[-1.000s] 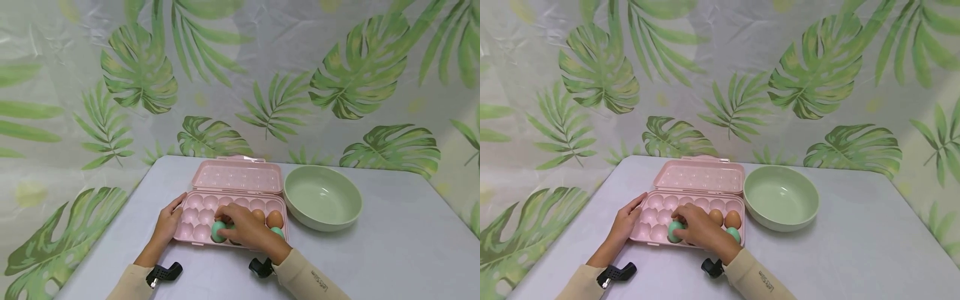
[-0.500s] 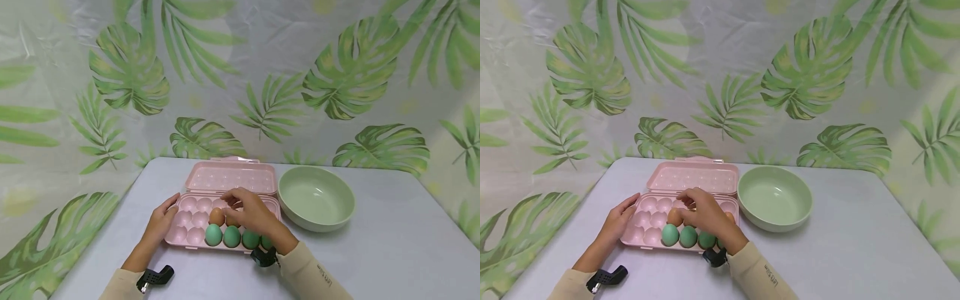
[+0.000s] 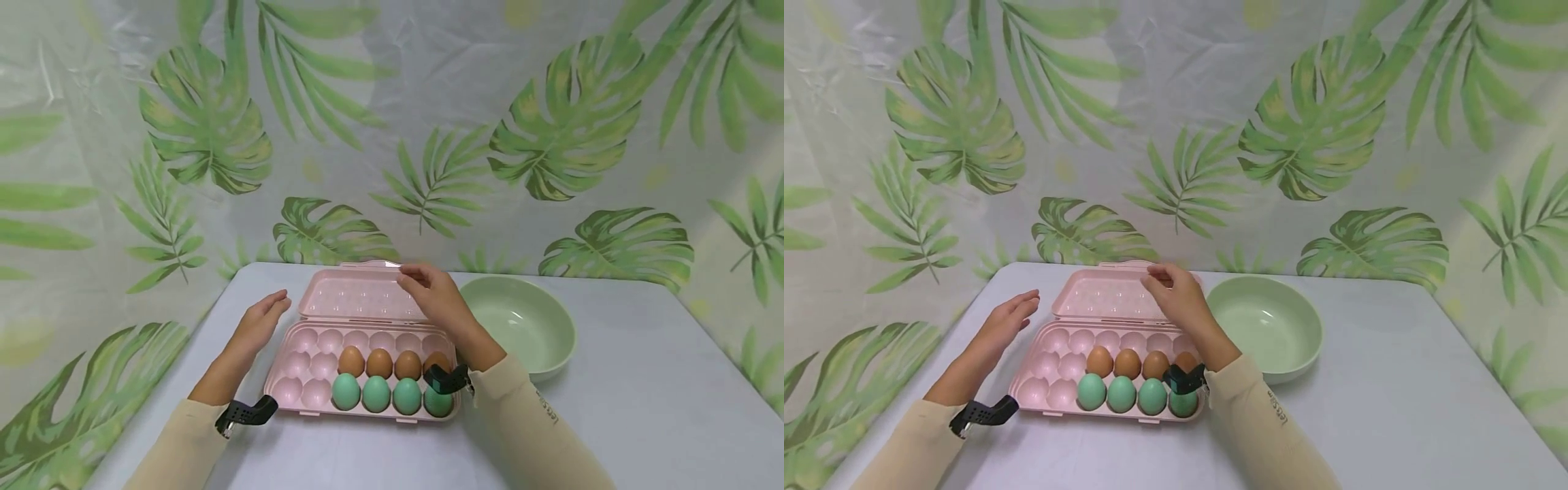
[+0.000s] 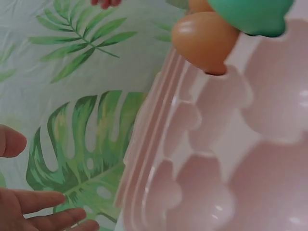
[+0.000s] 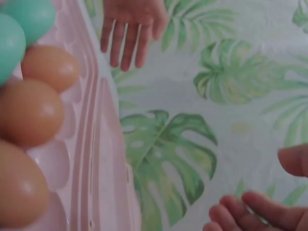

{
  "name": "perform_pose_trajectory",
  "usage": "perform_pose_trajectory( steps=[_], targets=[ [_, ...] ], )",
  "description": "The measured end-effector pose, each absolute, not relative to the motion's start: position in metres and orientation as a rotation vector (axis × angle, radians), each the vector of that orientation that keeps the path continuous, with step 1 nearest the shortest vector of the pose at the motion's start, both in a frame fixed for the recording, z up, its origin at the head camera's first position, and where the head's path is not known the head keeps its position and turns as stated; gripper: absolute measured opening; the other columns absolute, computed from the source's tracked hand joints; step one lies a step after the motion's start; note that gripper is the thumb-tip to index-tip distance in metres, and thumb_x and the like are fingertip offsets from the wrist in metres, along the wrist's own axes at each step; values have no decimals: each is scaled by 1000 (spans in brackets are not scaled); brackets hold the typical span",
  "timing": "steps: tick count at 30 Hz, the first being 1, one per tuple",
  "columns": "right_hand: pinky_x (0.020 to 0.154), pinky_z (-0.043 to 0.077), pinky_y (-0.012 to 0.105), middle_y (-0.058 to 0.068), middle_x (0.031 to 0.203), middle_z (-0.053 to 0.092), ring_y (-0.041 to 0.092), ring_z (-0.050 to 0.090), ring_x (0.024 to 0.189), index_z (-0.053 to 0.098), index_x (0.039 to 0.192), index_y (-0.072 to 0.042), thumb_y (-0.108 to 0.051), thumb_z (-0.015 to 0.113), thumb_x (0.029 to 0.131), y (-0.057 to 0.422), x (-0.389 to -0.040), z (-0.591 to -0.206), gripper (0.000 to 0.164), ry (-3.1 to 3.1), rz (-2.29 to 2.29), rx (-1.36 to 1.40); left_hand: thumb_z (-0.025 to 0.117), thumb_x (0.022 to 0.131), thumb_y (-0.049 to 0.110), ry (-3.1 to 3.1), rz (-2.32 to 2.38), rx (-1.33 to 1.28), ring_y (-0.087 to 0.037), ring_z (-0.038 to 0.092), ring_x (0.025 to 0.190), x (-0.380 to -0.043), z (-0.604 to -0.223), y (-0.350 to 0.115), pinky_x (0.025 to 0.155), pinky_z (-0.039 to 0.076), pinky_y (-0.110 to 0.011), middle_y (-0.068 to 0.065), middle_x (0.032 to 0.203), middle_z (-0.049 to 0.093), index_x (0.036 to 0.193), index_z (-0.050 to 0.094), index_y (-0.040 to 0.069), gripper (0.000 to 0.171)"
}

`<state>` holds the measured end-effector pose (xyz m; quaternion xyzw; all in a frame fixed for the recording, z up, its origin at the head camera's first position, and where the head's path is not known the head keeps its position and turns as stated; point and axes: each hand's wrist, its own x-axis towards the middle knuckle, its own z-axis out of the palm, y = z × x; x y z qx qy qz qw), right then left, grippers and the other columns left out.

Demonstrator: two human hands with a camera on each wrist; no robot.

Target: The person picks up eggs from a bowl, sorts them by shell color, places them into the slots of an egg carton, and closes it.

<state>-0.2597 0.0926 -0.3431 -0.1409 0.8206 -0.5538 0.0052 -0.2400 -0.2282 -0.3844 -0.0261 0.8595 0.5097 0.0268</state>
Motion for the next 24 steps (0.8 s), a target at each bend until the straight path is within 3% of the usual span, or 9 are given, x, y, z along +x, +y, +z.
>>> perform_pose_trajectory(
  steps=[10,18,24],
  targets=[
    [109,36,40,20,139,49,33,44,131,45,139,3,-32,46,100,103,-298,-342,53,2304,-1888,-107,36,101,39,2468,1810,-193,-36,24,142,-278,-373,-216,116,21,-44,-23,154,26,149,25,-5,66],
    [116,21,46,16,154,28,33,25,142,30,149,-1,-51,40,98,101,-316,-346,73,2356,-1694,141,33,100,39,2370,1852,-308,-35,19,144,-311,-371,-205,118,13,-42,-24,155,20,151,15,-6,70],
    [116,16,48,15,159,14,34,15,145,15,154,-3,-58,36,96,97,-330,-357,82,2312,-1614,234,29,99,43,2315,1842,-369,-33,5,146,-326,-370,-196,118,5,-45,-20,159,7,152,8,-5,74]
  ],
)
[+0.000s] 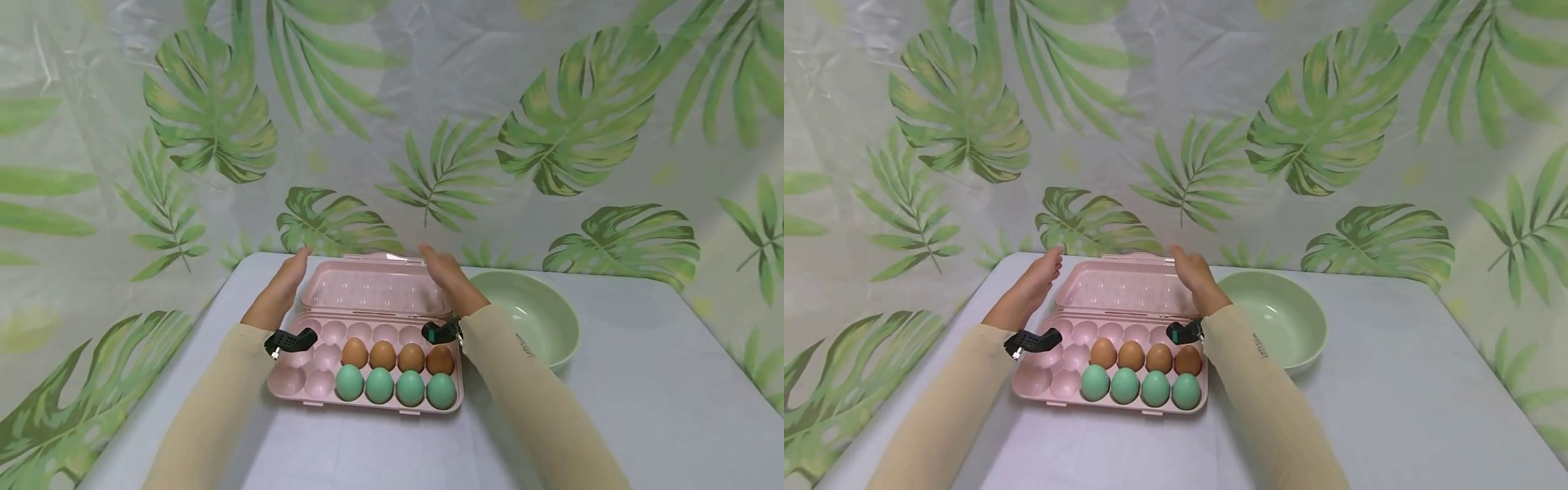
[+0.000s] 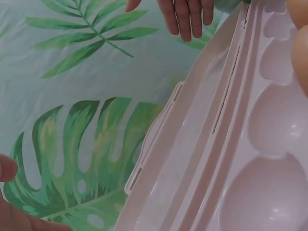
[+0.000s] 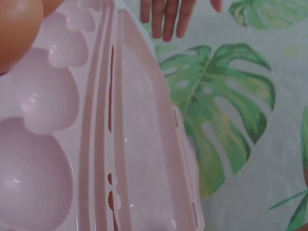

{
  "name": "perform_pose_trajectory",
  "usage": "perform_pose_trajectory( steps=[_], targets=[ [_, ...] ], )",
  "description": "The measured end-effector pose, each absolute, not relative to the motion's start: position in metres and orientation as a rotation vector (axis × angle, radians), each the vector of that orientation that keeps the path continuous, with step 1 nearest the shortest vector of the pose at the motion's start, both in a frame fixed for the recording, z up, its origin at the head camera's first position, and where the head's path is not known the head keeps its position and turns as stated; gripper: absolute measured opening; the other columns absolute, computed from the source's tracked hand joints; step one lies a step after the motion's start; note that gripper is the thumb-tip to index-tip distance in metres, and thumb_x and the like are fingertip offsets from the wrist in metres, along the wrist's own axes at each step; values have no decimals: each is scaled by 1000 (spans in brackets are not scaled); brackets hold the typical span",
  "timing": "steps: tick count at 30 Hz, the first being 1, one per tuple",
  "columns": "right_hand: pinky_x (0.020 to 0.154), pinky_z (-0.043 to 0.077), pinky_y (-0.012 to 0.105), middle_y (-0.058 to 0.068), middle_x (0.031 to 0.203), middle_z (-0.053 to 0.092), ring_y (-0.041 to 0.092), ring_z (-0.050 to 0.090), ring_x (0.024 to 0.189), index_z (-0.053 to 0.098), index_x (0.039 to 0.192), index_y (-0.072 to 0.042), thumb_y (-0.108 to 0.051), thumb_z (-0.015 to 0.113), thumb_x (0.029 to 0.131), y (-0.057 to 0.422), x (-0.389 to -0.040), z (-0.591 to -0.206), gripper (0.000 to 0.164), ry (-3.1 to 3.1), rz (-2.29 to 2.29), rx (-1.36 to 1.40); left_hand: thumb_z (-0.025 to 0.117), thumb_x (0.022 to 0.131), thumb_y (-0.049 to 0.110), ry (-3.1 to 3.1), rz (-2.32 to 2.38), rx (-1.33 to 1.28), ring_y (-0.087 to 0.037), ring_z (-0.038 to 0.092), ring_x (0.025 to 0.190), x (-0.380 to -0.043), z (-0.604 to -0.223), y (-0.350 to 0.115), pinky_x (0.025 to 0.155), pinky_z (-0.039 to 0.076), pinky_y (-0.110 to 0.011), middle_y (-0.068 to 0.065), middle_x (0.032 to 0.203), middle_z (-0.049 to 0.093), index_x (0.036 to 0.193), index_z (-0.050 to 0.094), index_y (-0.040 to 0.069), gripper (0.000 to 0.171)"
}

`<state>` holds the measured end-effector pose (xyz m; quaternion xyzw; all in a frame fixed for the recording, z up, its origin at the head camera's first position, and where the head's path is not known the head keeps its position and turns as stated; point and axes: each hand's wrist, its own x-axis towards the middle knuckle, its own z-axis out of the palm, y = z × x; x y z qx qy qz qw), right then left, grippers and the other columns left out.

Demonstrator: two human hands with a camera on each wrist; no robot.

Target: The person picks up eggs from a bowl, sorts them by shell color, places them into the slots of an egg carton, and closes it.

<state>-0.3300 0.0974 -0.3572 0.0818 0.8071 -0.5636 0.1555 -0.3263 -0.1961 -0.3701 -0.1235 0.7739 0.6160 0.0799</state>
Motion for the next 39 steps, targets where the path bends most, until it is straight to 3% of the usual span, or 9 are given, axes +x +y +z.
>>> perform_pose_trajectory(
  steps=[6,12,19,33,39],
  targets=[
    [114,16,56,12,161,2,36,8,146,1,155,-7,-62,34,95,98,-344,-368,88,2206,-1649,308,28,98,51,2272,1779,-427,-34,-3,146,-339,-375,-193,117,0,-51,-17,161,-1,154,4,1,78],
    [111,16,64,14,161,-1,41,5,144,-2,155,-7,-61,34,96,99,-353,-372,88,2156,-1666,346,26,97,54,2268,1738,-476,-36,-3,146,-346,-384,-198,117,0,-52,-19,160,-3,154,2,2,81],
    [111,17,63,14,161,2,40,7,145,2,155,-6,-58,35,97,96,-356,-373,85,2138,-1676,360,27,98,49,2203,1727,-477,-35,13,144,-350,-391,-195,117,13,-47,-20,159,5,154,4,1,77],
    [110,15,66,15,161,1,46,3,143,2,155,-8,-59,34,97,99,-358,-373,84,2086,-1683,333,27,99,47,2255,1664,-430,-37,9,145,-350,-388,-191,117,10,-50,-22,159,6,153,8,-1,74],
    [109,17,66,14,161,-1,42,3,144,-1,155,-8,-59,35,96,101,-358,-369,86,2075,-1718,348,28,99,46,2280,1665,-444,-37,16,143,-351,-388,-188,117,15,-49,-22,158,11,152,12,-3,74]
  ],
)
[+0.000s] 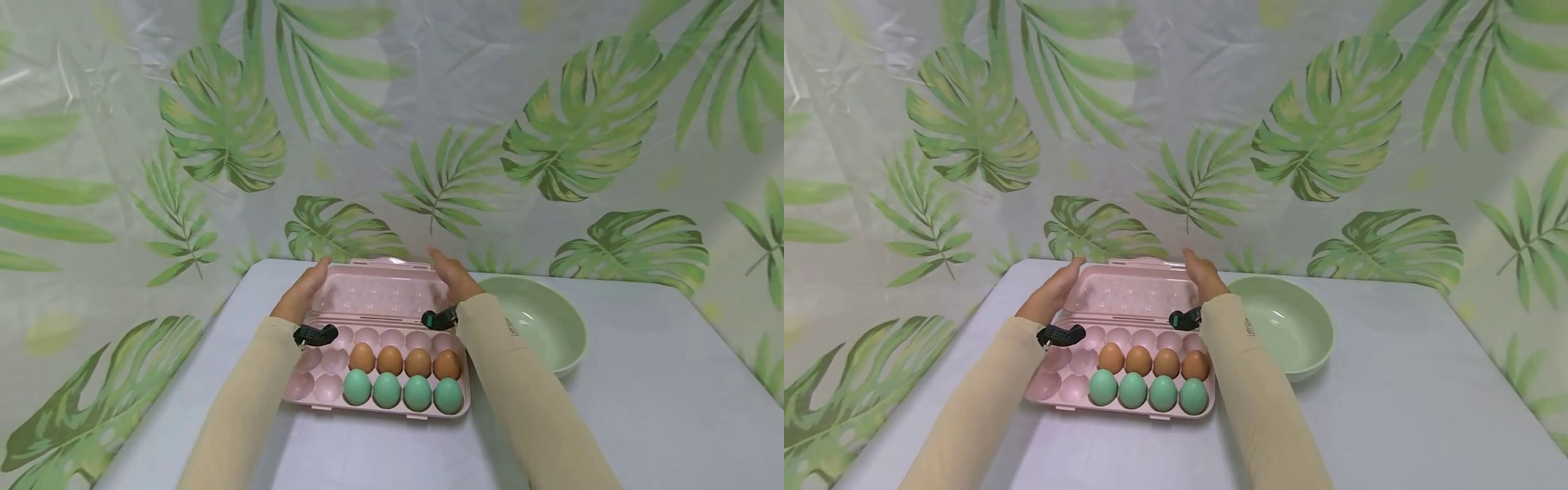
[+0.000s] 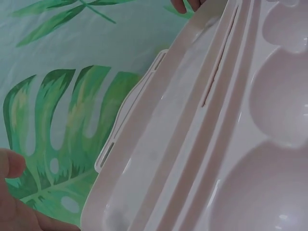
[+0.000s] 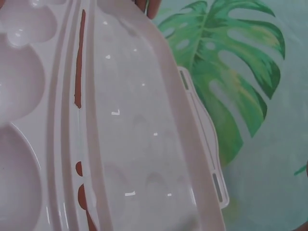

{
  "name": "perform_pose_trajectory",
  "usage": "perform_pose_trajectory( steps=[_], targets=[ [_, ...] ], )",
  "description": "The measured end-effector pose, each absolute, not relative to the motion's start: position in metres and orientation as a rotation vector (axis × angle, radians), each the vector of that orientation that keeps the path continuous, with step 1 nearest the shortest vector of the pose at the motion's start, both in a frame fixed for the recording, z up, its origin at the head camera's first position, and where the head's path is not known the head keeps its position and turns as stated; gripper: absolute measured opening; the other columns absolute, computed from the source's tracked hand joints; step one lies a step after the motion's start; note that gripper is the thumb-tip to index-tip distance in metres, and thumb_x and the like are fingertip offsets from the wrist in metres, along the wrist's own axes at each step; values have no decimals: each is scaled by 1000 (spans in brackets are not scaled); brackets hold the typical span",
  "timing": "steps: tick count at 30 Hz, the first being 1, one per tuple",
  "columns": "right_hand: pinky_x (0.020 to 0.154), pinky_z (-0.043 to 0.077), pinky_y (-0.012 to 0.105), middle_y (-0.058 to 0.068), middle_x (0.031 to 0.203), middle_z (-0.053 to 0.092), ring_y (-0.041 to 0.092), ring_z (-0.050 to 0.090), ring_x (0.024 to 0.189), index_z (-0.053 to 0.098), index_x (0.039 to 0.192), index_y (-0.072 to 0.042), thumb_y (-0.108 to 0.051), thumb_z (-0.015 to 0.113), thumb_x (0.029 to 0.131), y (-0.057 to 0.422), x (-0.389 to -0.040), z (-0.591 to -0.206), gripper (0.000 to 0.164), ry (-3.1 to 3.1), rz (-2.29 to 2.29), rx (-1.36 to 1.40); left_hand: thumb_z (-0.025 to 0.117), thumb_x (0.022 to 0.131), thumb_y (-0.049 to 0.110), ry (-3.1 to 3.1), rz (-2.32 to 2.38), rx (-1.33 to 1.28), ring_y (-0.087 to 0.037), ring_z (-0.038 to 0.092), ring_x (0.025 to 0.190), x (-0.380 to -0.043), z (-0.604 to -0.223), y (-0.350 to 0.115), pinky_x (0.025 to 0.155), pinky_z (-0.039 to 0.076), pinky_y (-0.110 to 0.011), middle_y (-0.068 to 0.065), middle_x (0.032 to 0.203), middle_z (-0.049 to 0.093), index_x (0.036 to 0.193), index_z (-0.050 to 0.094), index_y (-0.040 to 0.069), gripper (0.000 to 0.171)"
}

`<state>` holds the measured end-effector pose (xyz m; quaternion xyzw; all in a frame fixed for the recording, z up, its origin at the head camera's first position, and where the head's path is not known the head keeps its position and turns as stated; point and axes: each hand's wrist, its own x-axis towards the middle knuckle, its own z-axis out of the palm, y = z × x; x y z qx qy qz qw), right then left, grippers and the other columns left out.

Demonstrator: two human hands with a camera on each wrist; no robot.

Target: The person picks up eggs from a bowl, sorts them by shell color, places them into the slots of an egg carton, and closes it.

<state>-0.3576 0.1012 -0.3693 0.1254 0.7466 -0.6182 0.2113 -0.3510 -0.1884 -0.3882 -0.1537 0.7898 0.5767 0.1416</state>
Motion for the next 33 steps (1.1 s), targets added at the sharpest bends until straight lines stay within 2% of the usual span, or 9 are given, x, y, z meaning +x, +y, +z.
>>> perform_pose_trajectory(
  steps=[6,11,16,21,25,30,33],
  targets=[
    [115,16,53,13,161,6,36,8,145,6,155,-7,-60,34,96,105,-357,-365,84,2150,-1683,356,30,98,47,2302,1693,-471,-36,24,140,-347,-385,-187,115,21,-48,-22,156,18,153,16,-1,74],
    [117,13,51,14,161,7,35,10,146,8,155,-7,-62,31,96,112,-355,-354,84,2242,-1629,289,30,98,48,2299,1750,-476,-33,32,136,-342,-377,-188,113,26,-44,-20,153,26,151,23,-1,73],
    [117,14,49,10,161,4,32,7,146,9,156,-10,-60,36,96,119,-349,-342,83,2206,-1778,259,31,98,48,2348,1776,-446,-31,34,136,-336,-367,-192,114,27,-39,-19,150,34,144,38,-4,70],
    [116,20,47,13,161,8,34,17,144,7,155,-8,-58,38,96,127,-340,-332,84,2127,-1901,216,28,97,51,2429,1708,-386,-32,28,141,-330,-354,-196,115,24,-43,-18,153,30,146,36,-2,72],
    [115,24,45,16,157,19,34,27,141,9,154,-4,-59,39,96,132,-331,-326,86,2103,-1929,172,28,97,53,2483,1679,-356,-33,33,137,-323,-344,-201,113,28,-44,-19,148,38,142,43,-2,72],
    [114,27,44,23,148,29,34,34,136,15,151,4,-58,40,96,135,-320,-321,87,2062,-2023,138,27,100,49,2439,1758,-301,-33,39,135,-314,-337,-207,111,32,-40,-22,147,40,144,38,-5,71],
    [114,27,44,23,144,32,34,36,133,20,149,6,-59,40,96,137,-312,-318,86,2066,-2040,106,23,101,48,2380,1820,-247,-32,36,138,-308,-334,-211,113,30,-39,-22,150,36,148,30,-4,70]
  ],
)
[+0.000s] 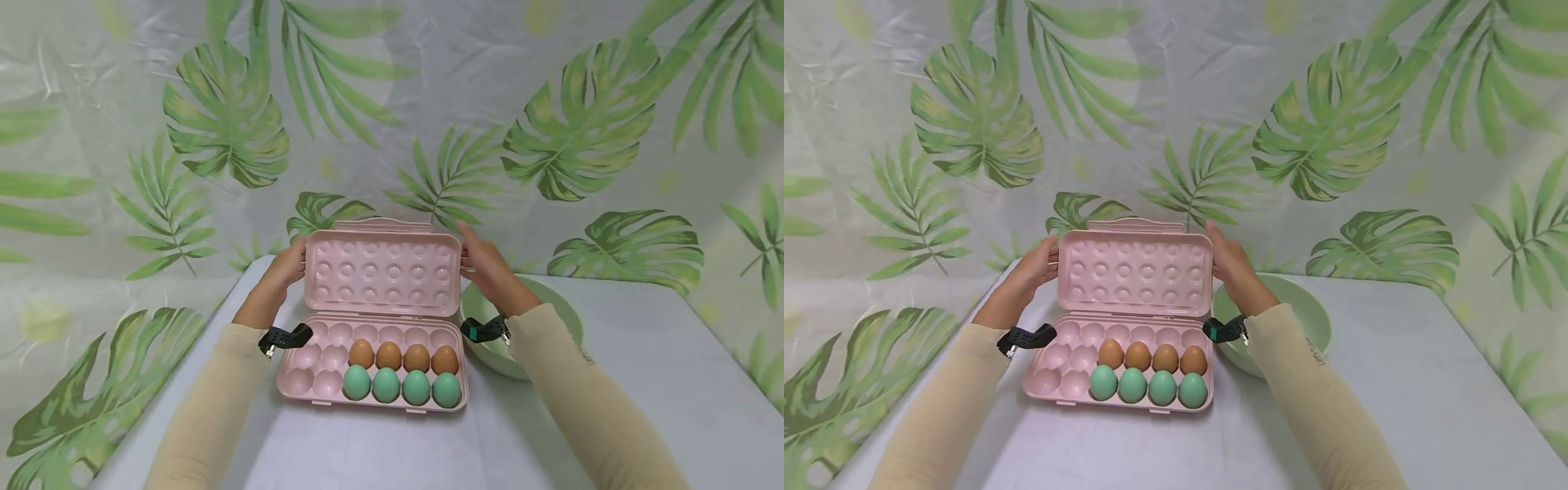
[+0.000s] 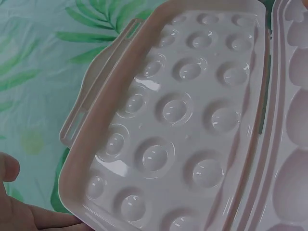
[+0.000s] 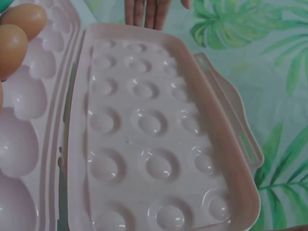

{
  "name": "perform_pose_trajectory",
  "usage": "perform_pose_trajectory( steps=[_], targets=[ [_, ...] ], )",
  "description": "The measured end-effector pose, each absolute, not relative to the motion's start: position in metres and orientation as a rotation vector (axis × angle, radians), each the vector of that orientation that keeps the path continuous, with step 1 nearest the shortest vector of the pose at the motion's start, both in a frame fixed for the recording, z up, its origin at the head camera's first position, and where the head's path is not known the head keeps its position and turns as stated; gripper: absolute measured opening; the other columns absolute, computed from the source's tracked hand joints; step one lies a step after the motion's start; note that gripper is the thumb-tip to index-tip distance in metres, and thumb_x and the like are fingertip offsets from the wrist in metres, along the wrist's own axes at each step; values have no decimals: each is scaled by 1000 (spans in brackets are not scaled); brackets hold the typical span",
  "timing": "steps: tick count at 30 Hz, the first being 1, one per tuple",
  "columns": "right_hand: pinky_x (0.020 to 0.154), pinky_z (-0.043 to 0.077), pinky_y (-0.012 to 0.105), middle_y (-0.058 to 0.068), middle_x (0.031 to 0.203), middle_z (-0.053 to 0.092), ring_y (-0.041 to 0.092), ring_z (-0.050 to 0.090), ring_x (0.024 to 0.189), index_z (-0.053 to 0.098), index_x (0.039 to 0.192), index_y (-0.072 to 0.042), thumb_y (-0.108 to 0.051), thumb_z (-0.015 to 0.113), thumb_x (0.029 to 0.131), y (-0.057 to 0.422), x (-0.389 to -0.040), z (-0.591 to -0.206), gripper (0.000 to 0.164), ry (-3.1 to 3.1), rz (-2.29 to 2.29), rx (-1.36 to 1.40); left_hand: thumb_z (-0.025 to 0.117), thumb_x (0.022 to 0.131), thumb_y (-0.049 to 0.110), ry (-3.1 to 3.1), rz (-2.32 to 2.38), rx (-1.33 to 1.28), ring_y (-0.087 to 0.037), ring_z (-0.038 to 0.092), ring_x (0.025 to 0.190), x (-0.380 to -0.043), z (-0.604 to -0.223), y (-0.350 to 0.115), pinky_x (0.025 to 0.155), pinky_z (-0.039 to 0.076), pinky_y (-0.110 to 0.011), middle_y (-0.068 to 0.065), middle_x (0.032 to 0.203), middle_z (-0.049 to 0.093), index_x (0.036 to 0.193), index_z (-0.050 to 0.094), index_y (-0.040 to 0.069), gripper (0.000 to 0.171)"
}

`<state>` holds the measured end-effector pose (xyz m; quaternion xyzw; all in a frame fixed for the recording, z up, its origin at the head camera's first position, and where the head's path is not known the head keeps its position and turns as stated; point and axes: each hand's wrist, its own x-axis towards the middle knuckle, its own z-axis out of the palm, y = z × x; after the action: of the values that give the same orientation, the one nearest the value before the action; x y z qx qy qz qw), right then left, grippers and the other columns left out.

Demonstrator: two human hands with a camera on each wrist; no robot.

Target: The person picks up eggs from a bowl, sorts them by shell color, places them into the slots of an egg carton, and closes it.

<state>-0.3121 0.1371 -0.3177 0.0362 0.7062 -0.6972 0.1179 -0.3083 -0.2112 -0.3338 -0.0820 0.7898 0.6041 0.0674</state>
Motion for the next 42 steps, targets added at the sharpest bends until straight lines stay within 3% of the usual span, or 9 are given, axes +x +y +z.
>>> perform_pose_trajectory(
  steps=[9,20,28,42],
  targets=[
    [113,28,45,21,141,44,32,41,132,40,143,3,-58,36,98,141,-289,-309,76,2141,-1971,12,23,100,53,2358,1855,-172,-32,28,142,-287,-320,-222,115,25,-39,-23,154,27,150,21,-4,76],
    [118,14,43,16,158,20,28,19,145,15,154,-5,-63,34,96,150,-248,-306,84,2209,-1833,-167,20,103,45,2347,1880,-39,-36,23,142,-248,-316,-234,116,21,-42,-29,153,22,149,15,-11,73],
    [116,21,42,18,154,29,28,28,142,25,150,1,-64,35,95,159,-221,-313,86,2249,-1838,-266,22,104,46,2358,1900,45,-37,23,142,-218,-318,-241,116,20,-44,-30,152,23,148,19,-12,73],
    [105,37,34,15,140,51,23,47,130,47,139,4,-48,39,101,172,-177,-342,65,2382,-1848,-415,27,102,51,2499,1843,109,-33,36,136,-164,-339,-243,110,33,-34,-24,148,37,147,32,-5,72]
  ],
)
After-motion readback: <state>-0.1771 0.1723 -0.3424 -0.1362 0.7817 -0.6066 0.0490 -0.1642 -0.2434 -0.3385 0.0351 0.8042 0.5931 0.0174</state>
